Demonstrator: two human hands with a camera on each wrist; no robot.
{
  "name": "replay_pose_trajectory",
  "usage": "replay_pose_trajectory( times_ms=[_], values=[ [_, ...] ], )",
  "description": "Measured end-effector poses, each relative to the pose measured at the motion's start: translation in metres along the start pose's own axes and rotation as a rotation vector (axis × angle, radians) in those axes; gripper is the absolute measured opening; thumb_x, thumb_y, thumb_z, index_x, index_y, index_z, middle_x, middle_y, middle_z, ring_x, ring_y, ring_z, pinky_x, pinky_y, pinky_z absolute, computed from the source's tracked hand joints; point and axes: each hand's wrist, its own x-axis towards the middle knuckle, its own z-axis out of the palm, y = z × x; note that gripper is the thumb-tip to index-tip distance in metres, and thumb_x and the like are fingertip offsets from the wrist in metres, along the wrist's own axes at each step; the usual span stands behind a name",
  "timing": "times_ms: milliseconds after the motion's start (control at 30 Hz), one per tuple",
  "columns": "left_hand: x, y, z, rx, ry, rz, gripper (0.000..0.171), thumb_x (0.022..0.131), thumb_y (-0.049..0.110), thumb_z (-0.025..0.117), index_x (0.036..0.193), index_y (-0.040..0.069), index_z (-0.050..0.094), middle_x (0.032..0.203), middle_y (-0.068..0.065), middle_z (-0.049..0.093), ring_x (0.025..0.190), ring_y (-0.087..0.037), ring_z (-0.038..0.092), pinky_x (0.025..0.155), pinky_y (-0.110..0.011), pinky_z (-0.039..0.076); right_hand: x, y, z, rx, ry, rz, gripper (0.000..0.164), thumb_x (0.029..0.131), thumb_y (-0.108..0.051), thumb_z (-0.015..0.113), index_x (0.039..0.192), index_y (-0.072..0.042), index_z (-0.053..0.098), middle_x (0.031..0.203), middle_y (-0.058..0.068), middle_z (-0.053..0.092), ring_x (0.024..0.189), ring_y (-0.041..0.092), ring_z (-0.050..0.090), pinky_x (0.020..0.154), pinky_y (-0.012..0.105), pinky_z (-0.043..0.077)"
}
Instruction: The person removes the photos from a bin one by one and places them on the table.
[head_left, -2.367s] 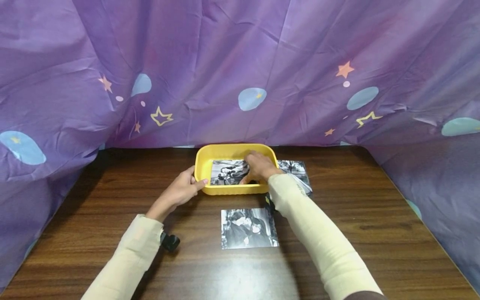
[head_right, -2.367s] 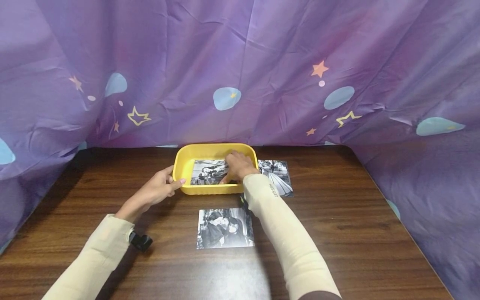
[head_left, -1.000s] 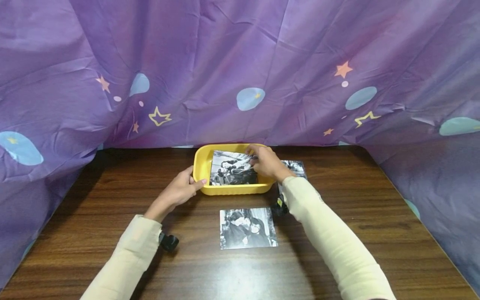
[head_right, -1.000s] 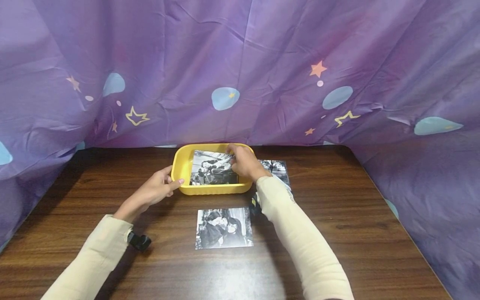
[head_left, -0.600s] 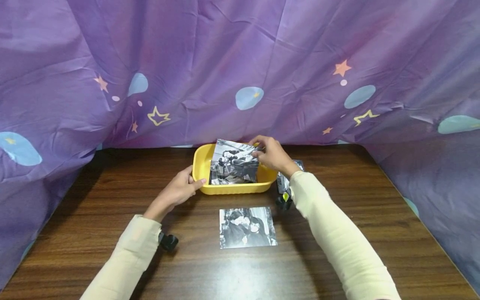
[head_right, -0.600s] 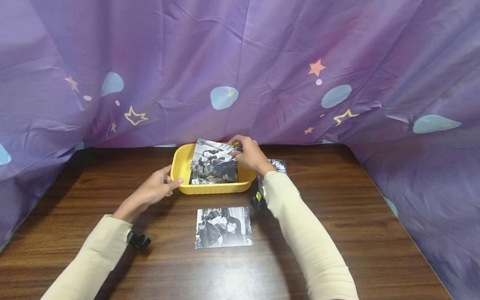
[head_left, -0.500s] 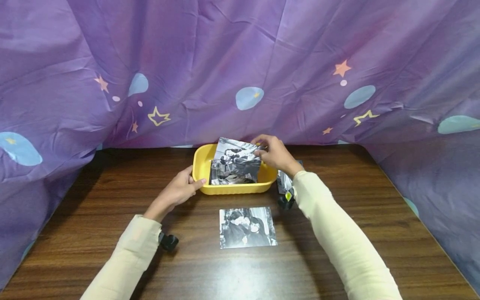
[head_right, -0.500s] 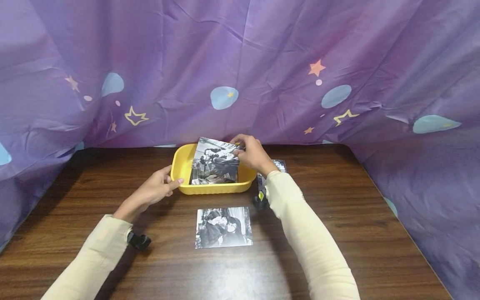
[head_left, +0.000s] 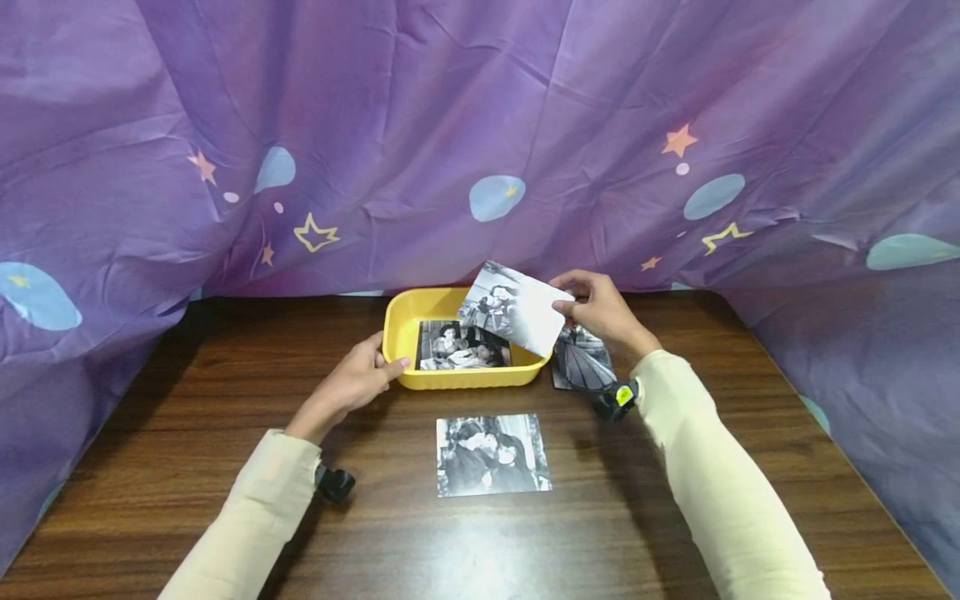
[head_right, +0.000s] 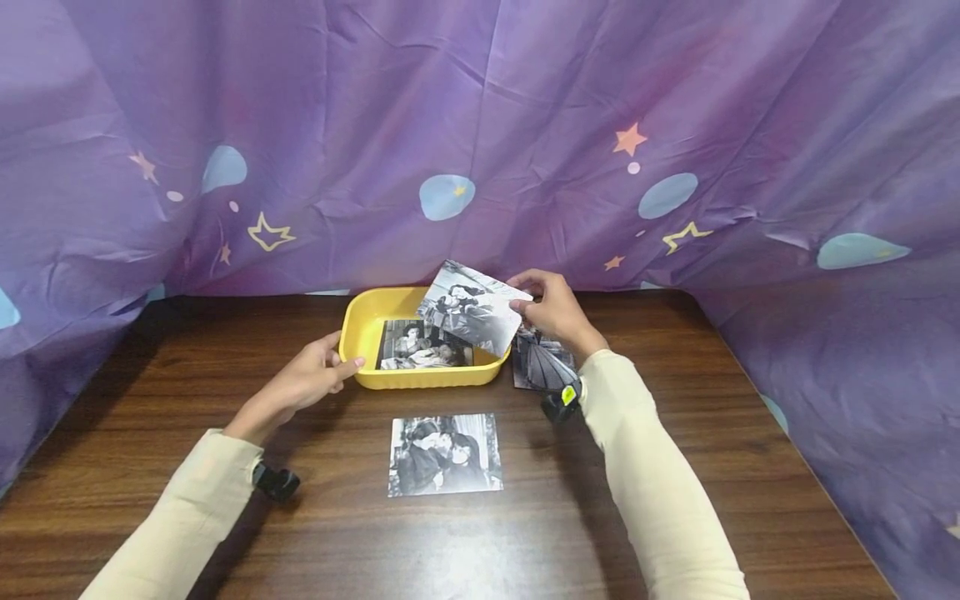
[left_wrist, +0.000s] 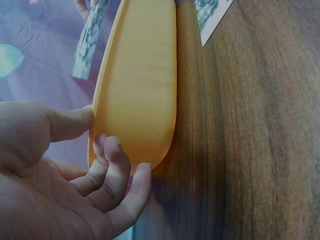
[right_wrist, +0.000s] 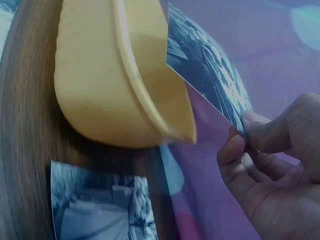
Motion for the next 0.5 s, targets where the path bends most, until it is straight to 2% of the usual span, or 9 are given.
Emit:
replay_pose_trajectory(
  times_ms=[167,333,500],
  values=[
    [-0.001,-0.002,0.001,0.005,0.007,-0.004,0.055,0.101,0.011,0.061,0.147,-0.011,0.038,0.073,-0.003,0.049,0.061,-0.012,0.045,0.049,-0.023,0.035,-0.017,0.007,-0.019,0.023,0.028,0.02,0.027,0.091,0.011,0.064,0.118,0.015,0.06,0.082,0.015,0.063,0.06,0.013,0.057,0.054,0.024,0.051],
    [-0.001,-0.002,-0.001,0.012,0.009,0.01,0.055,0.101,0.01,0.06,0.147,-0.01,0.037,0.073,-0.004,0.049,0.061,-0.012,0.046,0.05,-0.023,0.036,-0.035,0.015,-0.034,0.037,0.019,0.051,0.03,0.092,0.01,0.065,0.12,0.017,0.057,0.083,0.012,0.063,0.065,0.012,0.059,0.055,0.026,0.054],
    [0.0,-0.001,0.0,0.014,-0.001,0.009,0.054,0.101,0.01,0.06,0.147,-0.01,0.038,0.073,-0.004,0.05,0.062,-0.013,0.046,0.05,-0.023,0.036,-0.053,0.027,-0.054,0.032,0.053,0.124,0.034,0.092,0.008,0.065,0.123,0.018,0.053,0.082,0.006,0.065,0.065,0.01,0.061,0.057,0.028,0.056]
  ],
)
